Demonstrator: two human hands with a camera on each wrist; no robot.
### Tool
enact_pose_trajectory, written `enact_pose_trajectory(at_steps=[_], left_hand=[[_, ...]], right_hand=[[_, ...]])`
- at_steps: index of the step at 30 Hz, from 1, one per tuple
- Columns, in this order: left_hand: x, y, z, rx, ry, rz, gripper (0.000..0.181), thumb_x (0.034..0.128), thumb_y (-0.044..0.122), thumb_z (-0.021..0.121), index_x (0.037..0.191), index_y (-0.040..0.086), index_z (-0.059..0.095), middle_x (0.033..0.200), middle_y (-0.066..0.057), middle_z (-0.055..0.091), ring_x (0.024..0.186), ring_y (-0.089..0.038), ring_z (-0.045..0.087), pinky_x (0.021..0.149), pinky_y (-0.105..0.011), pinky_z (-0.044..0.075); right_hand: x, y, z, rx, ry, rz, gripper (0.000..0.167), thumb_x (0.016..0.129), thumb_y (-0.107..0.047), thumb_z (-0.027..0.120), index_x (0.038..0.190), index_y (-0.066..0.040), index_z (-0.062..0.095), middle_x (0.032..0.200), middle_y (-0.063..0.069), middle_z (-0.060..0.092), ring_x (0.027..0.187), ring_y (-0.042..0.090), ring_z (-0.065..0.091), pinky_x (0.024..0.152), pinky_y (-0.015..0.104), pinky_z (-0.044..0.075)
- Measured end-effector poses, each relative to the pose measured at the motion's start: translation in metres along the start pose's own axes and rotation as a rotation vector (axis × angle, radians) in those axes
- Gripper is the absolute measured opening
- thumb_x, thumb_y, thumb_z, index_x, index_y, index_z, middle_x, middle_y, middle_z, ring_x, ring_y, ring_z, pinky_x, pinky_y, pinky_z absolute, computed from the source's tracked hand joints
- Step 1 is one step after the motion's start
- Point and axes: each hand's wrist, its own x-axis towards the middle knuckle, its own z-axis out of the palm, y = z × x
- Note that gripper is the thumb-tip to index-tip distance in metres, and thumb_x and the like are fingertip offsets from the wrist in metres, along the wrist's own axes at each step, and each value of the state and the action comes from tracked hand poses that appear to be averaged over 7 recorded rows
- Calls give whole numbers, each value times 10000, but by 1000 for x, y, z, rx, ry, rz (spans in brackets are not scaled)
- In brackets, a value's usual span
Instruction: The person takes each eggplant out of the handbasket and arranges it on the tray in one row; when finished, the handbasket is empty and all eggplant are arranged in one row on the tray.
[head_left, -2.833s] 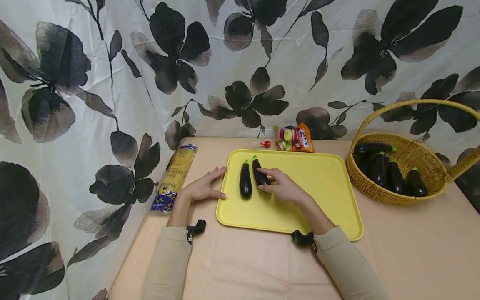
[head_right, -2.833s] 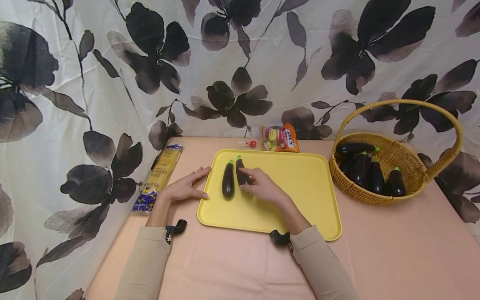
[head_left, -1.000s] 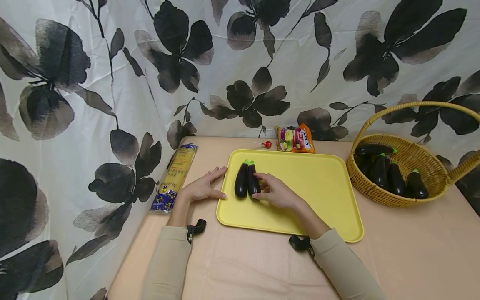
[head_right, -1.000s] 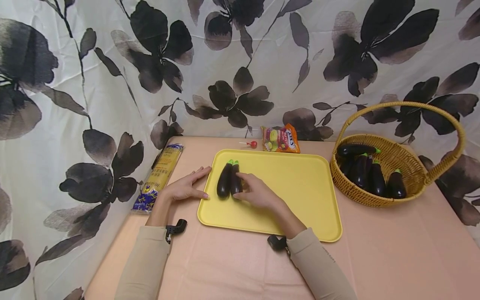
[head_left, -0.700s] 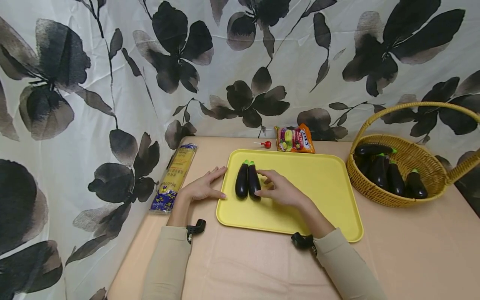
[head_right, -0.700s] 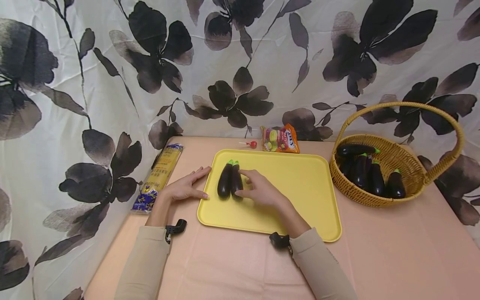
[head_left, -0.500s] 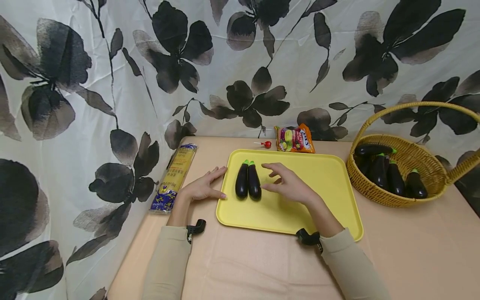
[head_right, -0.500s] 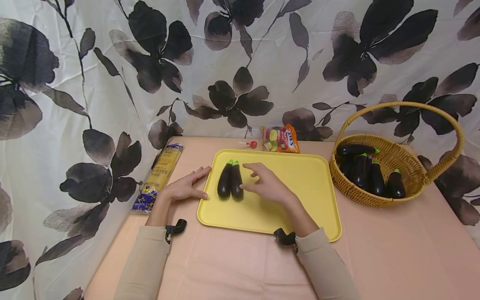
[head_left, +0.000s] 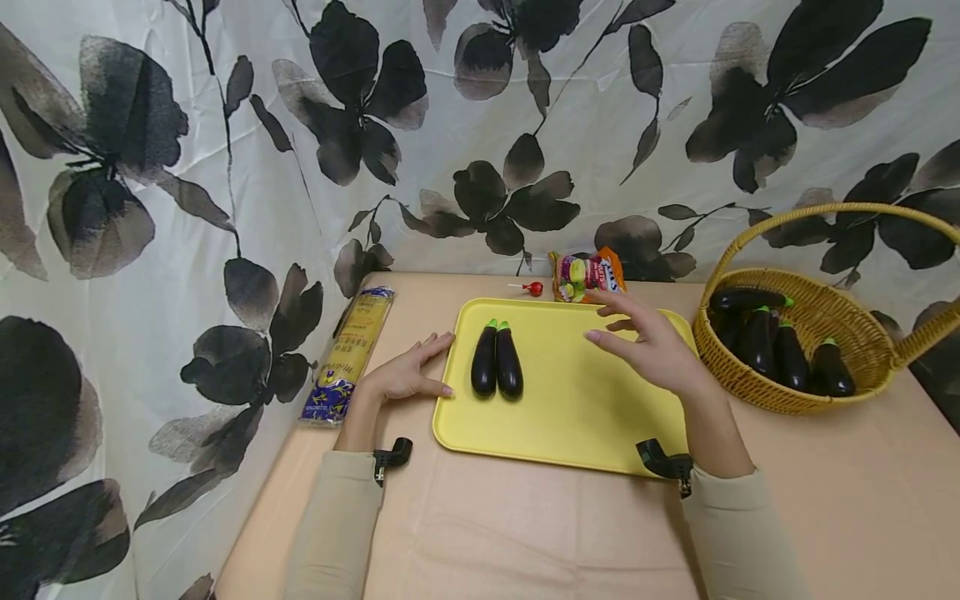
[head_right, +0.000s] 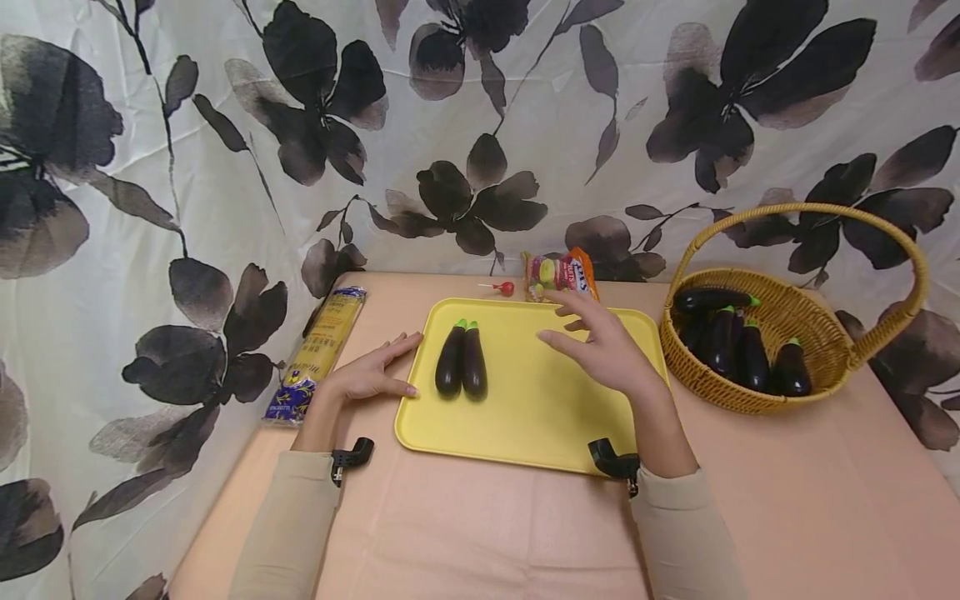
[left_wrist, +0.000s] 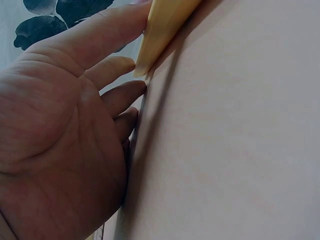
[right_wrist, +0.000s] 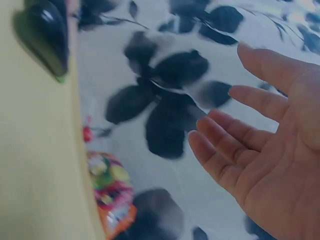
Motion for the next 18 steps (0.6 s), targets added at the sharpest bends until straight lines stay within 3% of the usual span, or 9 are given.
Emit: enact_pose_trajectory(at_steps=[3, 5, 8, 10, 12, 18], left_hand=[[1, -1, 0, 4, 0, -5, 1127, 764, 434, 923, 1664, 333, 253, 1764, 39, 99, 1634, -282, -66, 1319, -560, -34], [1, -1, 0, 6, 2, -5, 1128, 763, 446, 921, 1664, 336, 251, 1763, 49, 100, 1634, -276, -67, 1319, -557, -35], [2, -3, 0, 9, 5, -4, 1130, 761, 454, 921, 1663, 337, 252, 1762, 51, 101, 1635, -278, -62, 1319, -560, -33], [2, -3, 0, 8, 5, -6, 1130, 759, 451, 923, 1663, 338, 253, 1762, 51, 100, 1635, -279, -60, 1319, -559, -32], [2, -3, 0, 8, 4, -10, 1130, 759, 447, 924, 1663, 342, 254, 1762, 51, 99, 1635, -279, -57, 1321, -556, -28], [1, -1, 0, 3, 2, -8, 1125, 762, 441, 924, 1662, 343, 257, 1764, 43, 94, 1635, -290, -61, 1318, -567, -29]], right_hand=[[-7, -1, -17, 8, 36, 1, 593, 1010, -223, 701, 1561, -165, 491, 1585, 132, 479, 1392, 385, 485, 1123, 664, 428], [-13, -2, -27, 3, 64, 8, 583, 1011, -210, 700, 1557, -187, 498, 1589, 111, 475, 1399, 362, 486, 1150, 611, 427], [-20, 0, -40, -21, 104, 20, 573, 1013, -205, 697, 1552, -227, 506, 1578, 70, 487, 1394, 313, 502, 1155, 343, 460], [-25, 1, -47, -38, 129, 36, 573, 1018, -221, 690, 1557, -254, 499, 1572, 46, 493, 1387, 284, 511, 1067, 162, 455], [-29, 3, -53, -48, 150, 48, 575, 1023, -224, 682, 1563, -262, 489, 1569, 40, 491, 1382, 273, 512, 985, 56, 429], [-40, 15, -71, -100, 202, 88, 582, 1031, -237, 670, 1577, -263, 469, 1567, 50, 475, 1309, 84, 491, 958, 13, 398]])
